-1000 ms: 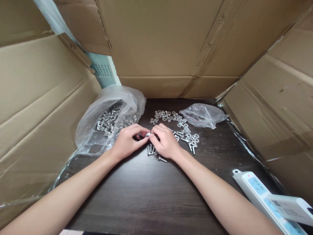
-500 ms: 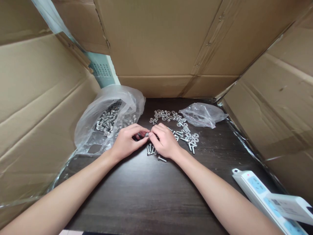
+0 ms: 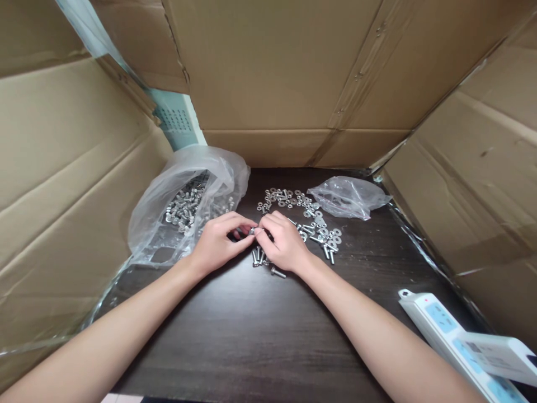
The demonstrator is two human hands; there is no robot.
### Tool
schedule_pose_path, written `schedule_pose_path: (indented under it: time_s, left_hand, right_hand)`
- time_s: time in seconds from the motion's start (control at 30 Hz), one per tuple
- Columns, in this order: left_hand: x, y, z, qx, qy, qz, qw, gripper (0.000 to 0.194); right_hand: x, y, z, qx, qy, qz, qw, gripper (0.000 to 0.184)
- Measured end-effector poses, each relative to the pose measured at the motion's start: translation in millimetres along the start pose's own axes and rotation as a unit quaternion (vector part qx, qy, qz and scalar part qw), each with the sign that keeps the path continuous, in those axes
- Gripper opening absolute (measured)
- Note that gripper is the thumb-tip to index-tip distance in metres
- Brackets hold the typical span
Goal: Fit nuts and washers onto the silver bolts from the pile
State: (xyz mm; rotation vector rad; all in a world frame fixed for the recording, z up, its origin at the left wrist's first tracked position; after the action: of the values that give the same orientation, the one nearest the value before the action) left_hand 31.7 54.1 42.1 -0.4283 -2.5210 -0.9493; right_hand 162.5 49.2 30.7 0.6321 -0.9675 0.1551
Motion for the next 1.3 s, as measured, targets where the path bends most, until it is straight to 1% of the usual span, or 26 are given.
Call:
schedule_pose_path:
  time_s: [0.27, 0.5, 0.9, 1.13, 1.3]
  left_hand:
    - [0.3, 0.5, -0.8, 0.001, -0.003, 0.0, 1.0, 0.009]
    - [0.5, 0.7, -1.9, -0.003, -0.002, 0.002, 1.0, 0.009]
    - [0.4, 1.2, -3.3, -0.006, 0.0, 0.001, 1.0, 0.009]
    - [0.4, 1.7, -3.5, 0.002, -0.007, 0.0, 1.0, 0.009]
    - [0.9, 0.8, -0.9, 0.009, -0.006, -0.003, 1.0, 0.01]
  right_hand:
    - [1.8, 0.6, 0.5, 0.004, 0.021, 0.006, 1.0, 0.026]
    - [0.9, 0.5, -1.0, 0.001, 0.008, 0.001, 1.0, 0.024]
    - [-0.8, 0.6, 0.4, 0.002, -0.024, 0.008, 1.0, 0.029]
    - [-0.7, 1.1, -0.4, 0.0, -0.016, 0.013, 1.0, 0.031]
    - [1.2, 0.6, 0.0, 0.001, 0.012, 0.008, 1.0, 0.025]
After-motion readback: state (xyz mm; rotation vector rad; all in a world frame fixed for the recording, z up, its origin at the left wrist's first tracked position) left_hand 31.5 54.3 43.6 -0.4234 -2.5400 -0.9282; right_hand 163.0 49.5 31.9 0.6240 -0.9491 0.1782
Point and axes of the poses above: each hand's wrist, its own y-axis towards the middle knuckle, its own x-axis out of the back of the hand, z = x × y, the point moved 8 cm from there along y, towards the middle knuckle, and after that the axes turned 10 degrees about -y, right-handed, at the moved point
